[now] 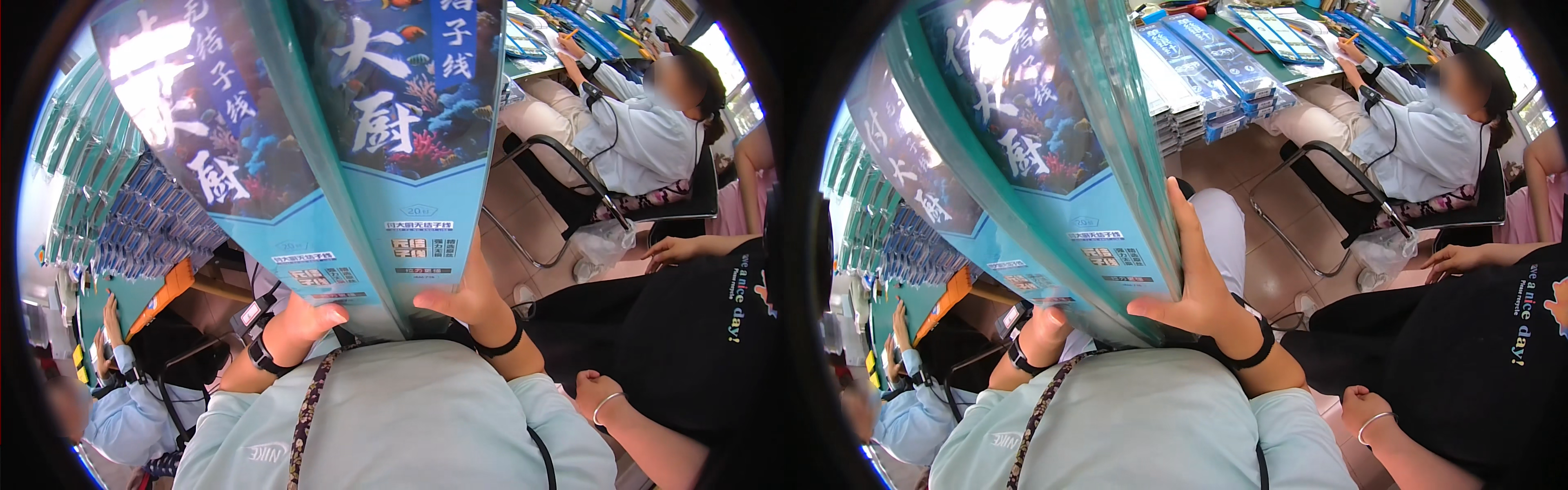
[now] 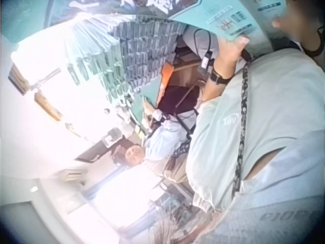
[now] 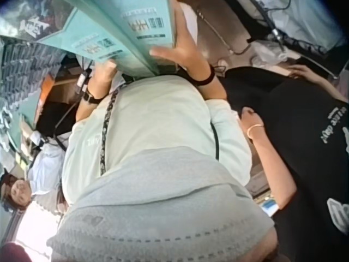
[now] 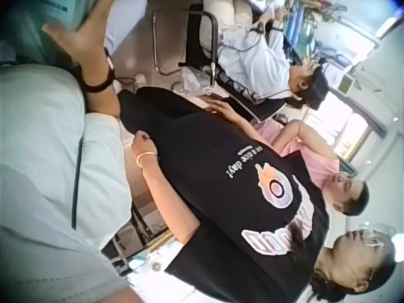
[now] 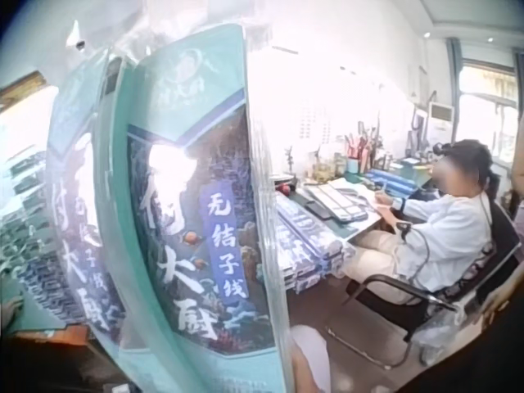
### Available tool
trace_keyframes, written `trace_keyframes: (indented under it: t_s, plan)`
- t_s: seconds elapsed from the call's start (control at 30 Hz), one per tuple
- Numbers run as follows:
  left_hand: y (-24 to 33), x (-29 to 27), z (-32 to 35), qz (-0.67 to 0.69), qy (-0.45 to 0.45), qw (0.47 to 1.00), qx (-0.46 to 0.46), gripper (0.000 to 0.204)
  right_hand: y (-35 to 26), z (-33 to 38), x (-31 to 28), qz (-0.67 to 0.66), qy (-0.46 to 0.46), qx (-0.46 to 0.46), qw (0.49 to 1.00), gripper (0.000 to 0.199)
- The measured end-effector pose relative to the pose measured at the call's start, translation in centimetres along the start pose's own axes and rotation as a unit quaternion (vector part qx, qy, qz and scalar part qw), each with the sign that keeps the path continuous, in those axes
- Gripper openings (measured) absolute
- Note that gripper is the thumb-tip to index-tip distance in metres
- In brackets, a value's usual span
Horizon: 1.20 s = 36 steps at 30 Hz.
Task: Organizing and stacking plastic-packaged fishing line or similar items on a workspace.
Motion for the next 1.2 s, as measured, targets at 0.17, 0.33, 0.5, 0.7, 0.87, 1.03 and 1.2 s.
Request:
trace_keyframes:
  t_s: [0.17, 0.33, 0.5, 0.7, 0.87, 1.03, 1.2]
  plan:
    - [0.4, 0.4, -0.3, 0.012, 0.011, 1.0, -0.002, 0.08, 0.4, 0.0, 0.1, -0.043, 0.003, 0.006, 0.999, 0.116]
    - [0.7, 0.8, -0.7, 0.018, 0.018, 1.0, -0.005, 0.081, 0.7, 0.4, -0.4, -0.023, -0.022, 0.052, 0.998, 0.117]
    - [0.7, 0.8, -0.8, 0.015, 0.009, 1.0, -0.018, 0.085, 0.9, 0.7, -0.5, 0.001, -0.026, 0.051, 0.998, 0.119]
    - [0.7, 0.8, -0.5, -0.025, -0.011, 0.999, -0.025, 0.079, 0.6, 0.8, -0.3, -0.009, -0.01, 0.056, 0.998, 0.114]
    - [0.8, 0.7, -0.1, -0.034, -0.003, 0.999, -0.025, 0.066, -0.2, 0.9, 0.3, -0.039, -0.001, 0.066, 0.997, 0.11]
    - [0.9, 0.7, 0.2, -0.028, 0.016, 0.999, -0.04, 0.064, -0.3, 1.0, 0.5, -0.054, 0.005, 0.068, 0.996, 0.108]
    - [0.8, 0.6, 0.4, -0.029, 0.028, 0.999, -0.029, 0.062, 0.2, 1.2, 0.4, -0.058, 0.0, 0.081, 0.995, 0.106]
Point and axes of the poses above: each hand's wrist, its own z-axis away from the middle knuckle, its own x-axis out of the palm, y = z × x, the point moved 4 cm from there along -z, towards the middle knuckle, and after that the axes turned 7 degrees about y, right-handed, at the moved point
